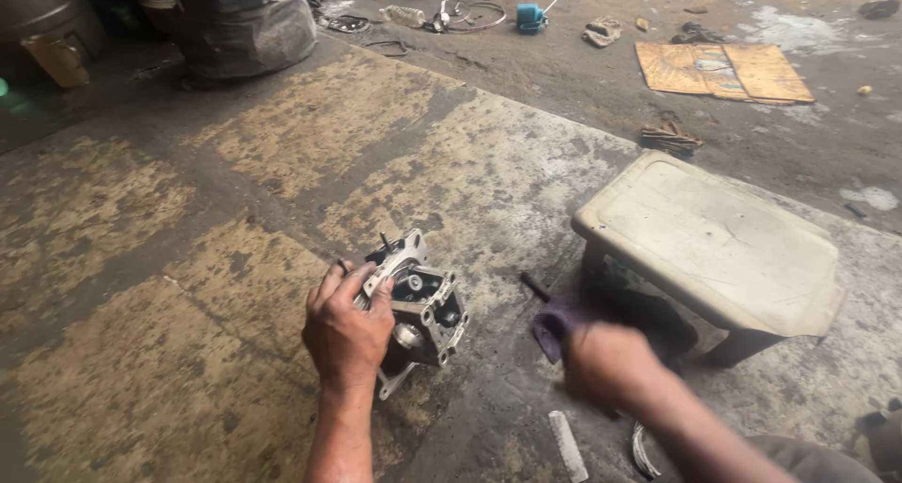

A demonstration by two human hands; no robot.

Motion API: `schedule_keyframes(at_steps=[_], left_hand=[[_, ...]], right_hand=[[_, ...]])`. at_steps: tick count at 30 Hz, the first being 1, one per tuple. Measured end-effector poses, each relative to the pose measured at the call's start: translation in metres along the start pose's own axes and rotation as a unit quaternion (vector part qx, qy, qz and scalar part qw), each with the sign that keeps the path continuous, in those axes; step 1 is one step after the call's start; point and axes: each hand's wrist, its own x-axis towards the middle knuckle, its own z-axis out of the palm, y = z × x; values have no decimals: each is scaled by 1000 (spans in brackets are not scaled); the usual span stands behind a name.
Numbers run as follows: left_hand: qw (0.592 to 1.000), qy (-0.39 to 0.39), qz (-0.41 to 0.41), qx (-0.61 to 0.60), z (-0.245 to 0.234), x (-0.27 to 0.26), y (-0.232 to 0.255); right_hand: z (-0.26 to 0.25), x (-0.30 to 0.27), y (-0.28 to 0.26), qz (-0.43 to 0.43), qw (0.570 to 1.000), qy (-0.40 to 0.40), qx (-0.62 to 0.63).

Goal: The person is cleaning a metal engine part, likely a cylinder head, using a purple cloth and a metal tool. They wipe the surfaces and scrape out debris from the internal cavities.

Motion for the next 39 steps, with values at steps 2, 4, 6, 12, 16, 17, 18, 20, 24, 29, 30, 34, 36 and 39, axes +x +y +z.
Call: schedule_keyframes(at_steps=[2, 4, 6, 12, 16, 17, 18, 20, 24, 29, 30, 34, 36, 39], left_hand=[[1000, -3, -7, 1, -1, -1, 1], [1000, -10, -12, -8, 0, 1, 3], [1000, -21, -16, -6, 3, -2, 6], [1000, -19, 1, 4, 5, -3, 17], [1000, -28, -13, -5, 1, 2, 11], [1000, -19, -17, -11, -1, 3, 9], [1000, -10, -21, -17, -4, 5, 6], [999, 5, -27, -23, -9, 7, 1], [998, 0, -45, -41, -13, 11, -5], [998, 9, -45, -44, -12, 16, -12], [998, 6, -44, -45, -11, 16, -13], [998, -13, -47, -40, -6, 17, -17], [999, -1, -37, -24, -1, 16, -18], [997, 3, -67, -24, 6, 13, -8]], right_hand=[[16, -7, -25, -14, 995, -91, -33], [30, -7, -31, -24, 996, -90, -2], [39, -2, -31, -27, 995, -90, 41], [43, 6, -37, 18, 994, -74, 76], [41, 9, -25, 14, 997, -40, 67], [42, 12, -24, 9, 997, -26, 70], [41, 18, -23, 9, 996, -44, 76], [38, 28, -24, 8, 993, -81, 86], [20, 28, -23, -21, 923, -118, 366], [-34, 20, -47, -55, 752, 25, 656], [-41, 22, -57, -45, 785, 54, 615], [-34, 30, -99, -213, 872, 307, 315], [-24, 35, -109, -163, 899, 301, 273], [-18, 47, -111, -90, 919, 249, 293]])
